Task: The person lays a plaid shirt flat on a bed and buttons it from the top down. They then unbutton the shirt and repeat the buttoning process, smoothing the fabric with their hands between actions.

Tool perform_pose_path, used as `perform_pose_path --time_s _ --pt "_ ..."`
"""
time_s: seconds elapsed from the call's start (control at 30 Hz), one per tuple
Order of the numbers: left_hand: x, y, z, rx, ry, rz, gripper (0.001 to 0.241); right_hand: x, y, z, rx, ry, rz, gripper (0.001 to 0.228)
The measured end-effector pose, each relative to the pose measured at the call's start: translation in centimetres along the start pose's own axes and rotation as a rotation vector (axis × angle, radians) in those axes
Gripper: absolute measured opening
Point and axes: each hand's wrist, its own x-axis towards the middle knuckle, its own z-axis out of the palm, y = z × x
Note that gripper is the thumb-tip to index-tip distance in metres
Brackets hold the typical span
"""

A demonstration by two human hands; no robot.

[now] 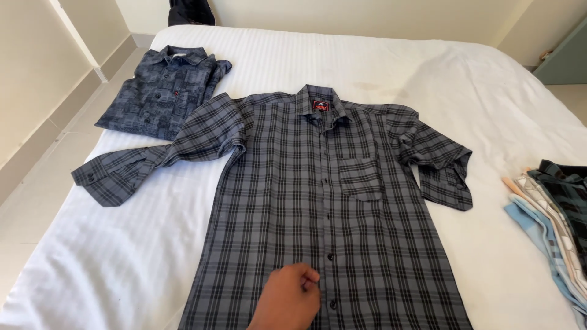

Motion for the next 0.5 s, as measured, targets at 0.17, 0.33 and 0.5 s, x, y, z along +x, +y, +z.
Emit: perform_pose_path --time_s 0.17,0.33,0.5 --pt "1.9 0.8 2.2 -0.032 0.135 0.059 0.024 -1.8 -25.9 24.8 0.063 -0.080 0.154 0.027" --pt "5.0 -2.8 4.7 -0.027 0.304 0.178 0.035 -0.9 -22.9 34.6 0.387 -0.327 0.384 0.032" --pt "3.8 1.8 2.7 0.133 0.150 0.025 0.033 -0.6 -25.2 32.7 0.121 -0.505 0.335 0.035"
